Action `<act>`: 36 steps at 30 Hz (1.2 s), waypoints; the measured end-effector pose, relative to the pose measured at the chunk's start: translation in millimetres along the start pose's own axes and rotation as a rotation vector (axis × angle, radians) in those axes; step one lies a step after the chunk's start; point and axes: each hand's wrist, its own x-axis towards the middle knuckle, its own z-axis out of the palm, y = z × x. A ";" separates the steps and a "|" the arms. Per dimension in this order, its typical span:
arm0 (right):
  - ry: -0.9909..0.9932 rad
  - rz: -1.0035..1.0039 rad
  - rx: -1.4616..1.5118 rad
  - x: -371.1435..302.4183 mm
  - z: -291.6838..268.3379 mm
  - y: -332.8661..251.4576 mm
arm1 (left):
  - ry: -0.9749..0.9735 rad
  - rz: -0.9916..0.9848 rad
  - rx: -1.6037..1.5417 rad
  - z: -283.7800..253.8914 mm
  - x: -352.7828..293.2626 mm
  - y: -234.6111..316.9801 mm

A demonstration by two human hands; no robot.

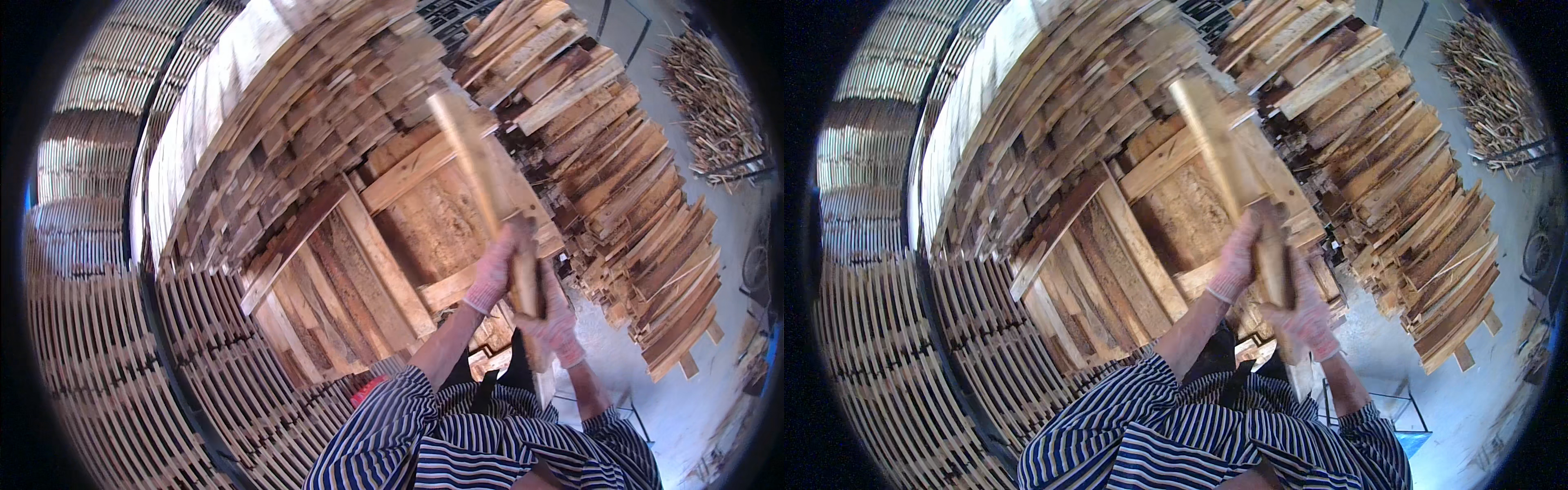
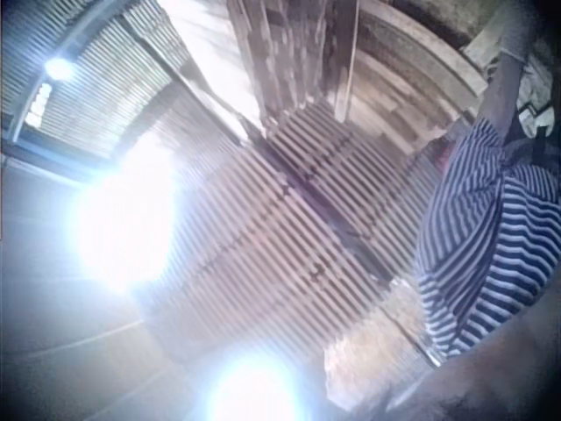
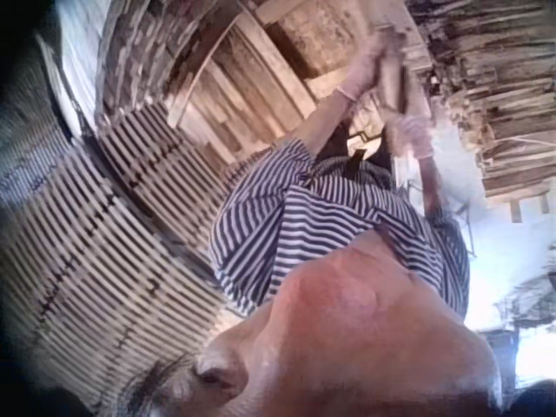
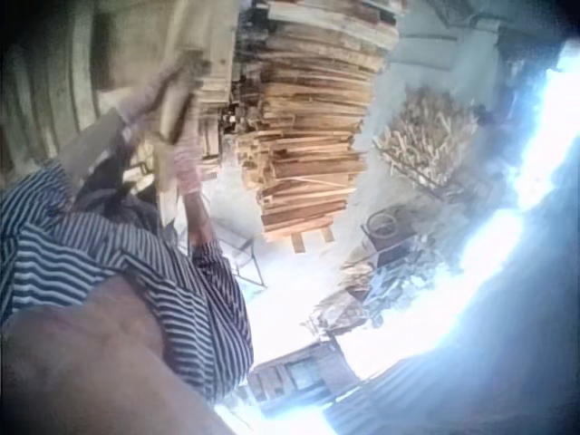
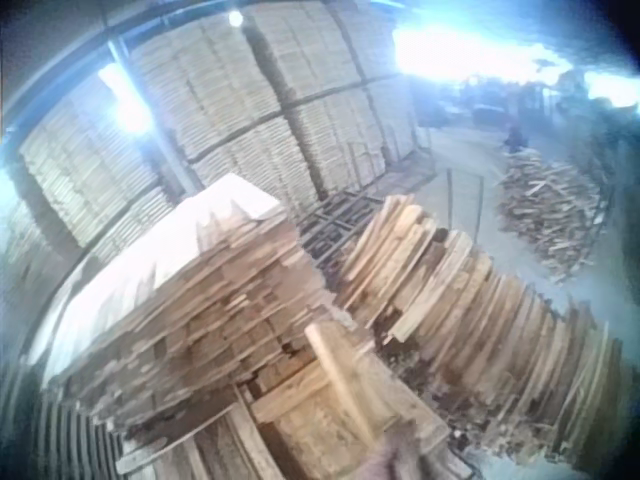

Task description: The person repeatedly picks up wooden planks from a large pile and places them onto a vertical rack. The task involves continuous lifting and arranging of the planks in a repetitive cycle.

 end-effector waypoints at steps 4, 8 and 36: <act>-0.250 0.079 -0.001 9.4 73.4 -22.7 | 0.301 0.104 -0.056 -66.9 -65.3 51.0; -0.249 0.143 -0.222 38.8 145.2 -60.8 | 0.486 0.209 -0.051 -145.3 -129.8 102.7; -0.294 0.085 -0.479 74.6 212.9 -70.4 | 0.582 0.353 0.852 -227.9 -159.8 150.6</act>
